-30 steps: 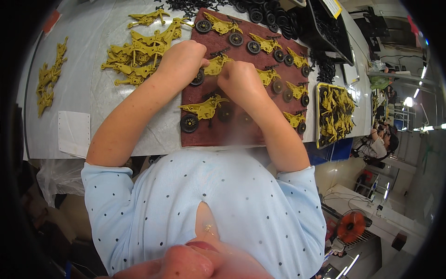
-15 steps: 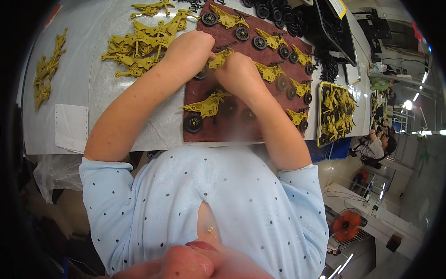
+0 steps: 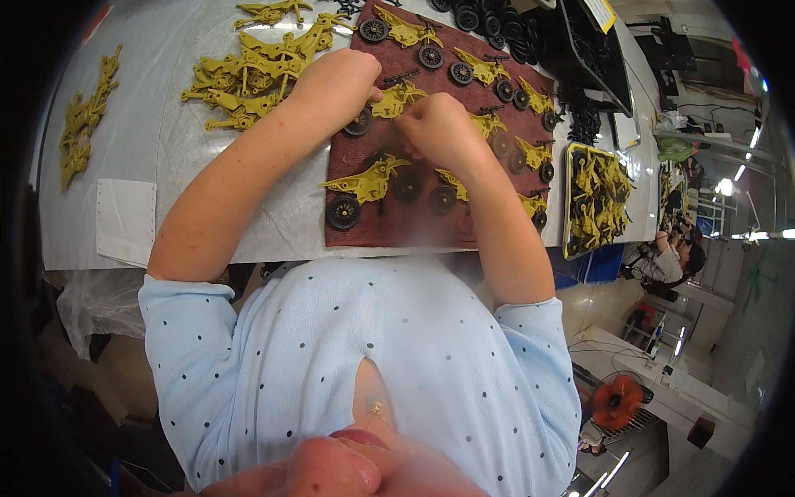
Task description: The person assembles small plastic motorcycle toy models by hand, attaching black rubber rings as wheels to the yellow plastic motorcycle bodies.
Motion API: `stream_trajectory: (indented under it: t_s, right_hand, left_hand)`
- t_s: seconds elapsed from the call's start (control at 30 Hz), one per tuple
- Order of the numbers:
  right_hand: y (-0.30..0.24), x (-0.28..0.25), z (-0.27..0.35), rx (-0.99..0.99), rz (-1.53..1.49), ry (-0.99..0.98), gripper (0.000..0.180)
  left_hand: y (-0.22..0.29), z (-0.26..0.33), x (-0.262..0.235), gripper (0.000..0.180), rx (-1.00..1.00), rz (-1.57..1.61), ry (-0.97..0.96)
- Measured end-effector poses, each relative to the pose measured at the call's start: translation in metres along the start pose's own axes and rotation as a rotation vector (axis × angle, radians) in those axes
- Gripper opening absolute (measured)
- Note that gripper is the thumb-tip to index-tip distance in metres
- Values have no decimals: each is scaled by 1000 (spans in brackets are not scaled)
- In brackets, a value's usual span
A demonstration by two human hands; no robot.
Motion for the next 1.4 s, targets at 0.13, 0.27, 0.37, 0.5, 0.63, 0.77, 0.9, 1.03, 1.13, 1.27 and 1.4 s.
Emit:
stream_trajectory:
  t_s: [0.13,0.27,0.37,0.5,0.63,0.77,0.9,1.03,1.13,1.27,1.4]
  right_hand:
    - [-9,0,0,51,78,19,25]
    - [-3,-5,7,33,-32,13,24]
    - [3,-11,21,6,-148,91,23]
    - [12,-8,34,-478,-238,520,21]
    - [16,2,44,-693,-225,598,26]
    - [22,-5,52,-613,-238,539,23]
    - [30,-16,57,-413,-358,418,18]
    - [47,-21,54,-327,-613,283,19]
    - [56,-29,57,-394,-879,235,20]
    - [68,-41,60,-391,-945,243,15]
    - [80,-55,64,-372,-951,366,12]
  left_hand:
    - [1,-1,-1,24,26,-2,7]
    - [-4,-5,2,35,99,12,76]
    - [3,-9,-6,49,32,443,23]
    - [36,9,-26,62,-219,1226,-362]
    - [47,13,-20,70,-271,1414,-519]
    - [56,13,-16,68,-271,1471,-571]
    - [65,10,-10,59,-319,1463,-573]
    - [77,1,-9,47,-327,1474,-625]
    - [88,-6,-8,41,-403,1474,-643]
    - [96,-16,1,40,-447,1534,-654]
    - [92,-31,-2,29,-337,1238,-588]
Point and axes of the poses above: each hand's wrist, its own z-axis away from the middle knuckle, its own x-axis out of the palm, y = z × x, the point moved 1 cm from there along -z, towards the middle knuckle, and after that the axes turned 2 degrees about -y, right-handed, at the moved point
